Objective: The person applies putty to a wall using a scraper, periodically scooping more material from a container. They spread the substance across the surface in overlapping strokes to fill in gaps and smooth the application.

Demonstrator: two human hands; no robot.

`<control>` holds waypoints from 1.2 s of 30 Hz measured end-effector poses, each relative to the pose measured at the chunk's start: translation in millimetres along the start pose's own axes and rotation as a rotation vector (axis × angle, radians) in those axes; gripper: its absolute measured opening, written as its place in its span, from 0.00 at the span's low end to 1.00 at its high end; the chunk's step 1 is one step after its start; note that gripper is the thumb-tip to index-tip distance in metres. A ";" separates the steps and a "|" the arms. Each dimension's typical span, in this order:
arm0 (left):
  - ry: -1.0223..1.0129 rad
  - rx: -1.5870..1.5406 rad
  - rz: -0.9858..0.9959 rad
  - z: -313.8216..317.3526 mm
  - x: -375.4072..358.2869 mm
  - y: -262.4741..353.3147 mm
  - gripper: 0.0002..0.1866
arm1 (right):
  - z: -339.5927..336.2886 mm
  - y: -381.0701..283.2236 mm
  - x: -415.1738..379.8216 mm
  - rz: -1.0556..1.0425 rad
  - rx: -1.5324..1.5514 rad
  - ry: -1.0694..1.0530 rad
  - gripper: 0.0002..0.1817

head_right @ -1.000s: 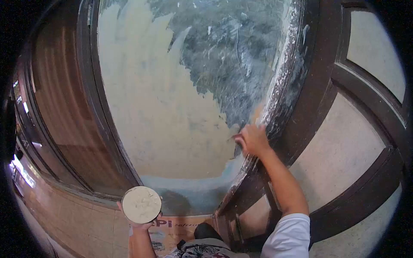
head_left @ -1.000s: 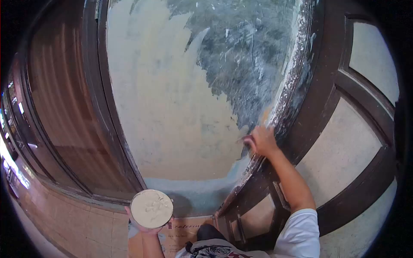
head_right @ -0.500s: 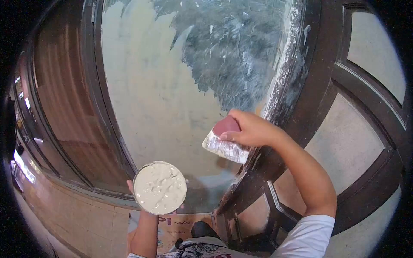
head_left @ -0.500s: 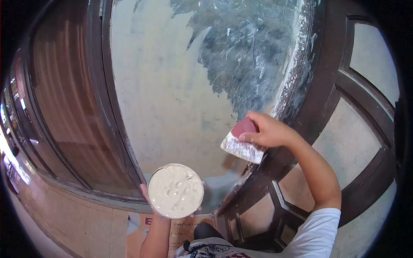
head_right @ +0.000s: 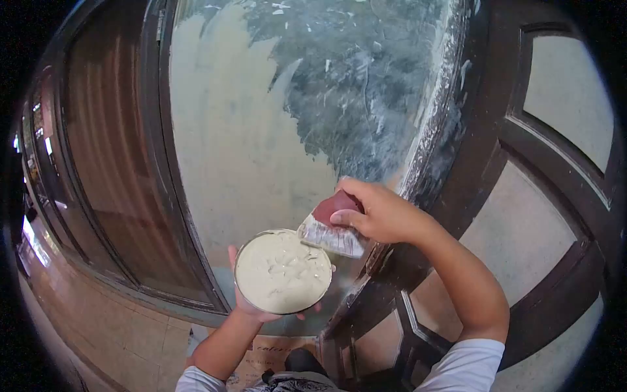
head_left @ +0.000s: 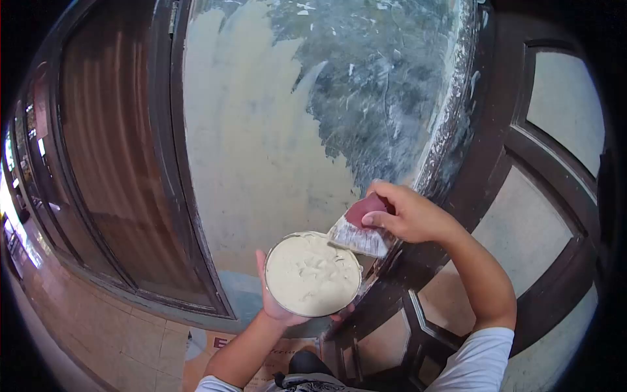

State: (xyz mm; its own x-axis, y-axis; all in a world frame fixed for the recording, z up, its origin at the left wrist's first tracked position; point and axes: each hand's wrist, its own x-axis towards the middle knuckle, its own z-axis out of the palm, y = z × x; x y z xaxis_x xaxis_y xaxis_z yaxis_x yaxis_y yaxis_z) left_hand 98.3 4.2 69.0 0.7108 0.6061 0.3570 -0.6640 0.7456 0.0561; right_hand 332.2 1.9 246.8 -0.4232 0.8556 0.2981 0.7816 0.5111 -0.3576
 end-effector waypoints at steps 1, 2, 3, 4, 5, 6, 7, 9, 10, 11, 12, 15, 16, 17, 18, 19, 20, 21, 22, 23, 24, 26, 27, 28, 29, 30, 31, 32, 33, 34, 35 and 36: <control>0.098 -0.062 0.048 8.1 3.1 0.5 0.65 | -8.5 -13.7 -0.7 -0.011 -0.005 -0.004 0.13; 0.109 -0.058 0.074 17.2 6.5 1.9 0.65 | -17.5 -27.2 -1.4 -0.014 -0.053 -0.019 0.13; 0.106 -0.056 0.080 17.5 8.6 6.5 0.65 | -21.9 -32.9 -1.4 -0.012 -0.099 -0.032 0.13; -0.005 0.063 0.046 15.1 9.8 12.8 0.65 | -21.2 -30.2 -1.0 -0.123 -0.149 0.000 0.09; -0.118 0.179 0.009 14.4 11.0 18.1 0.65 | -21.2 -31.9 -2.0 -0.121 -0.151 0.001 0.09; -0.193 0.171 -0.013 17.0 11.9 22.7 0.65 | -20.4 -36.0 -2.3 -0.260 -0.372 0.053 0.08; -0.197 0.170 -0.016 19.0 12.0 25.6 0.65 | -19.7 -38.3 -3.1 -0.399 -0.593 0.103 0.09; -0.195 0.174 -0.001 23.6 11.2 30.4 0.65 | -14.8 -34.3 -5.2 -0.467 -0.698 0.116 0.12; -0.203 0.169 0.004 25.9 10.6 32.6 0.65 | -13.8 -37.4 -6.3 -0.560 -0.765 0.156 0.13; -0.204 0.172 0.005 28.0 9.5 33.7 0.65 | -12.0 -39.6 -6.6 -0.655 -0.830 0.195 0.14; -0.201 0.185 0.020 29.9 8.5 34.3 0.65 | -9.3 -40.4 -6.7 -0.690 -0.853 0.236 0.14; -0.200 0.226 0.044 34.1 7.1 36.4 0.65 | -6.4 -40.2 -5.4 -0.710 -0.849 0.246 0.13; -0.208 0.230 0.051 36.1 6.7 35.9 0.65 | -6.1 -39.9 -5.2 -0.713 -0.848 0.249 0.13; -0.217 0.235 0.059 38.3 6.3 35.4 0.65 | -6.2 -39.8 -4.8 -0.729 -0.836 0.250 0.14; -0.206 0.237 0.059 40.6 5.9 34.4 0.65 | -6.4 -39.8 -4.2 -0.746 -0.825 0.251 0.14; -0.207 0.239 0.062 42.8 6.3 33.0 0.65 | -6.1 -39.9 -3.5 -0.763 -0.814 0.250 0.15; -0.222 0.245 0.057 45.0 7.1 31.1 0.65 | -5.6 -40.0 -3.0 -0.767 -0.813 0.251 0.15; -0.236 0.252 0.052 46.0 7.4 30.1 0.65 | -4.6 -40.1 -3.0 -0.782 -0.823 0.270 0.15; -0.220 0.262 0.041 46.0 6.5 30.2 0.65 | -3.5 -40.2 -3.3 -0.797 -0.834 0.289 0.15; -0.218 0.264 0.042 47.6 5.8 28.7 0.65 | -2.3 -40.3 -3.8 -0.798 -0.831 0.291 0.15; -0.224 0.275 0.053 51.2 4.8 25.7 0.64 | -1.3 -40.5 -4.6 -0.798 -0.860 0.309 0.15; -0.205 0.235 0.077 57.1 2.0 20.1 0.63 | -0.7 -41.6 -6.3 -0.794 -0.888 0.326 0.15; -0.203 0.233 0.074 58.6 1.1 18.9 0.63 | -1.2 -42.7 -7.1 -0.791 -0.884 0.332 0.15; -0.196 0.244 0.074 59.9 0.3 18.7 0.63 | -1.3 -43.3 -7.7 -0.789 -0.881 0.338 0.15; -0.188 0.255 0.073 60.4 -0.1 18.8 0.63 | -1.1 -43.4 -7.8 -0.787 -0.880 0.335 0.15; -0.189 0.289 0.077 61.0 0.2 19.1 0.63 | -1.1 -43.5 -7.6 -0.791 -0.869 0.345 0.15; -0.190 0.287 0.078 62.2 0.4 18.0 0.63 | -1.3 -43.6 -7.3 -0.795 -0.858 0.355 0.15; -0.174 0.265 0.092 63.9 0.4 15.9 0.63 | -1.7 -43.3 -7.2 -0.797 -0.858 0.353 0.15; -0.158 0.244 0.105 65.1 0.4 14.4 0.63 | -2.3 -42.7 -6.9 -0.796 -0.856 0.339 0.15; -0.159 0.245 0.108 64.2 1.0 14.5 0.63 | -2.7 -42.6 -6.6 -0.794 -0.854 0.326 0.16; -0.187 0.270 0.095 61.8 2.1 15.4 0.63 | -2.9 -43.1 -6.2 -0.797 -0.853 0.326 0.16; -0.214 0.295 0.080 59.7 3.0 16.0 0.63 | -3.0 -43.5 -5.9 -0.802 -0.844 0.326 0.16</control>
State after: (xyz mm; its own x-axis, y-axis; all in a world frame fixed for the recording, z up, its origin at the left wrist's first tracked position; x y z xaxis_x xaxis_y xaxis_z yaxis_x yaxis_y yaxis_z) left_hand 76.0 1.4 126.6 0.6096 0.5645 0.5566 -0.7763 0.5671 0.2752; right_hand 302.1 -25.7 263.2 -0.8842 0.1971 0.4234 0.4549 0.5687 0.6853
